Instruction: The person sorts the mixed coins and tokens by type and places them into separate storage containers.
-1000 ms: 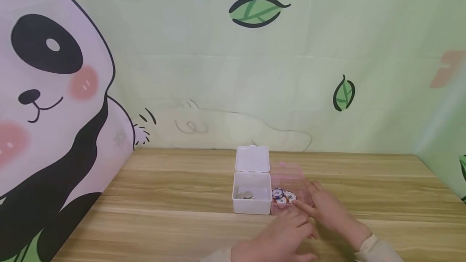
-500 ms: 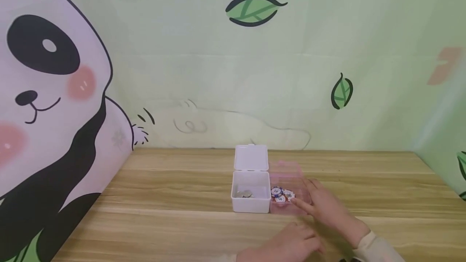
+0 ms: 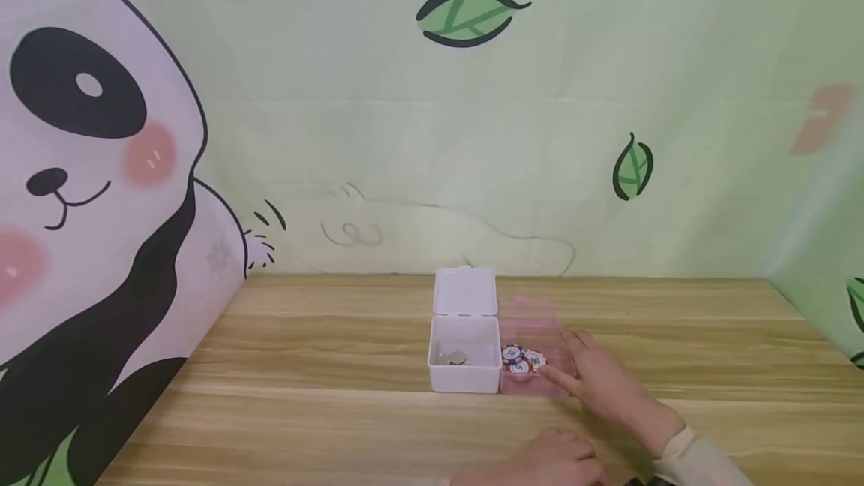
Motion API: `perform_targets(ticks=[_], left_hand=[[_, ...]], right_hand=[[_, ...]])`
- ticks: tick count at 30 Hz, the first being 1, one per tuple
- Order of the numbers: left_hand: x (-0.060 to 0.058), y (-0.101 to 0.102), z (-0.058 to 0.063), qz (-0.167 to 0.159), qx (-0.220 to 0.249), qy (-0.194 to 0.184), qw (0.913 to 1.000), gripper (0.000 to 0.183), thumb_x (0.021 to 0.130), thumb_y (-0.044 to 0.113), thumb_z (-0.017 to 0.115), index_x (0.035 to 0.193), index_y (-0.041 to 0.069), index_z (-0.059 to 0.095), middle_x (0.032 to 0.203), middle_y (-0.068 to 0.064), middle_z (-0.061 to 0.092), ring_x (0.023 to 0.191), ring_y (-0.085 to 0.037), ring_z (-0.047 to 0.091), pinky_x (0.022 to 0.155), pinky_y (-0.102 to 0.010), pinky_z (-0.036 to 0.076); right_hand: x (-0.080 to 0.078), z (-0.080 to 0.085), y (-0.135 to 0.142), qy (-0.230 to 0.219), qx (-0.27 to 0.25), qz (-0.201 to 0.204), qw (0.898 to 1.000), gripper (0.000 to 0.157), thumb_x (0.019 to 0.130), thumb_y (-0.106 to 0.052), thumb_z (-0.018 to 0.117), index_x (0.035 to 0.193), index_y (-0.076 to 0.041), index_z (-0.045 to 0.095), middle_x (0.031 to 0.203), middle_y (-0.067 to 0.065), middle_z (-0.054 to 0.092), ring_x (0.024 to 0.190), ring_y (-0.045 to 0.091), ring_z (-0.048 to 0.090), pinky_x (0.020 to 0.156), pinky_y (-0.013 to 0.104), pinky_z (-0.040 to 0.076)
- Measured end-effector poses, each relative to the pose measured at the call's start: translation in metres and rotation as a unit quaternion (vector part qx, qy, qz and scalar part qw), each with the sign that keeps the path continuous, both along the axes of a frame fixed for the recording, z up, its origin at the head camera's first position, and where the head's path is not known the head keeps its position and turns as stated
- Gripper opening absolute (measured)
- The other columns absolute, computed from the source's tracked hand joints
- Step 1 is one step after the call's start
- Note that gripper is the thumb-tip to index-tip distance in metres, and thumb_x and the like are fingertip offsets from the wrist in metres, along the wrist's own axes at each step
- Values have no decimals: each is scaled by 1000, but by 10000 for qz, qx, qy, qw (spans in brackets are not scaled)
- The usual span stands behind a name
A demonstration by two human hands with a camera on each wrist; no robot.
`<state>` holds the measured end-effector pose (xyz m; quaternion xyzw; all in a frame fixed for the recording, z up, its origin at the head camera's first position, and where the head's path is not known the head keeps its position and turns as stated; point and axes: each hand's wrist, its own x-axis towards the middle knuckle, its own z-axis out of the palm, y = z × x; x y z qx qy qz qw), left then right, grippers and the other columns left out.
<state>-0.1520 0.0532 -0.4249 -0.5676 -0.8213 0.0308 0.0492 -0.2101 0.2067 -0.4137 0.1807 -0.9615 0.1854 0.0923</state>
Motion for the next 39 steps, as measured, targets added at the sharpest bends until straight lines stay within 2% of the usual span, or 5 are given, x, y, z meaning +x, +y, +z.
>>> perform_targets(ticks=[18, 25, 29, 32, 39], left_hand=[[3, 5, -8, 35, 58, 87, 9999, 19, 95, 38, 54, 106, 31, 67, 98, 19, 60, 93, 6, 49, 79, -6, 31], [2, 8, -11, 21, -9, 666, 9978, 18, 93, 39, 55, 104, 34, 68, 98, 20, 60, 92, 6, 50, 76, -5, 31], [3, 8, -11, 21, -81, 806, 9967, 17, 93, 38, 55, 104, 34, 67, 98, 20, 60, 92, 6, 50, 76, -5, 32], [3, 8, -9, 40, -86, 673, 9977, 17, 93, 37, 55, 104, 33, 67, 98, 19, 60, 92, 6, 50, 76, -5, 32], [3, 5, 1, 167, 129, -54, 9998, 15, 89, 34, 63, 102, 31, 69, 99, 19, 60, 95, 6, 50, 83, -6, 34]], right_hand=[[0, 2, 0, -112, -10, -36, 9999, 81, 91, -43, 60, 143, 11, 30, 133, 35, 48, 110, 48, 58, 94, 55, 49], [0, 1, 0, -90, -17, -29, 10000, 80, 91, -43, 61, 143, 11, 31, 131, 35, 50, 108, 48, 59, 93, 55, 50], [-1, 0, 1, -62, -11, 4, 10000, 81, 91, -43, 61, 143, 11, 31, 131, 35, 50, 108, 47, 59, 93, 54, 50], [-1, -1, 1, -57, -1, 17, 10000, 81, 91, -44, 60, 143, 11, 30, 132, 37, 49, 111, 49, 57, 95, 56, 48], [-1, -1, 1, -66, 2, 12, 10000, 82, 91, -44, 60, 144, 10, 28, 134, 37, 47, 114, 50, 55, 98, 57, 46]])
